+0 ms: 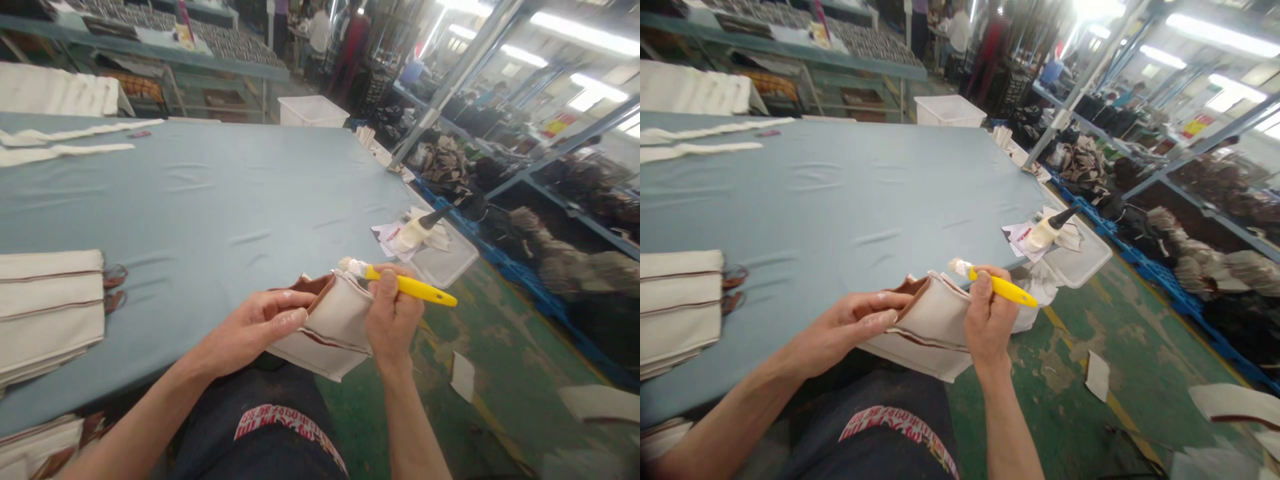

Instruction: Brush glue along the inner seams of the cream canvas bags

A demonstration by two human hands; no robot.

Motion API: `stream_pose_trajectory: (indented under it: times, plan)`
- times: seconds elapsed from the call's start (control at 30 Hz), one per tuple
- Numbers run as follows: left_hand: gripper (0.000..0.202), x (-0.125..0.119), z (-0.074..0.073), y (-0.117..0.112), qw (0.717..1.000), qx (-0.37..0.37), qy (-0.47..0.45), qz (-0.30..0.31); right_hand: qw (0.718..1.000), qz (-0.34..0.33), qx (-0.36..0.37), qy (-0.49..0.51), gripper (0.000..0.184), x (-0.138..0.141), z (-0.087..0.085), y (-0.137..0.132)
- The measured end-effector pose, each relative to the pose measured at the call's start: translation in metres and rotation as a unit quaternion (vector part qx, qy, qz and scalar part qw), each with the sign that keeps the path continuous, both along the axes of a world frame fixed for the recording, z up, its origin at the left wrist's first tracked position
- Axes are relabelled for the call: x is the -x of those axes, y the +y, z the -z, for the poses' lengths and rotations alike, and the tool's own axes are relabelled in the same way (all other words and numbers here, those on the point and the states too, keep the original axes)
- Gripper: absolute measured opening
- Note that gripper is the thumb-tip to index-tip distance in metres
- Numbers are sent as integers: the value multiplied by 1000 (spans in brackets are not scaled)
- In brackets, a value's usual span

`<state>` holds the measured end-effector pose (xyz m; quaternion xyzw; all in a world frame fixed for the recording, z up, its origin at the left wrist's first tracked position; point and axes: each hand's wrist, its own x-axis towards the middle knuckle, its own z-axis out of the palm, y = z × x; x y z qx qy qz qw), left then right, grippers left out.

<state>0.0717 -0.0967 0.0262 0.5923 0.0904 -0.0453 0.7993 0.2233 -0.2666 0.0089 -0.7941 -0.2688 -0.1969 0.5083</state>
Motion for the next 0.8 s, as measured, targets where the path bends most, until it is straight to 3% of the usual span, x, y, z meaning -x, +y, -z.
stream_pose_trajectory:
  times: [0.17,0.33,0.57,0.7,0.8]
  plan:
    - [23,6,12,-2,983,-176,-43,18,999,12,-8,47,47,-11,-5,1]
    - [31,6,15,-6,948,-304,-99,3,995,-2,-5,100,51,-20,9,6]
    - [30,4,13,-5,935,-321,-150,-5,996,7,-21,89,49,-29,24,13]
    - [27,2,21,0,938,-312,-138,-65,991,10,-112,75,39,-14,8,8]
    - [22,2,27,4,919,-350,-138,-115,975,-72,-171,125,33,8,-7,3]
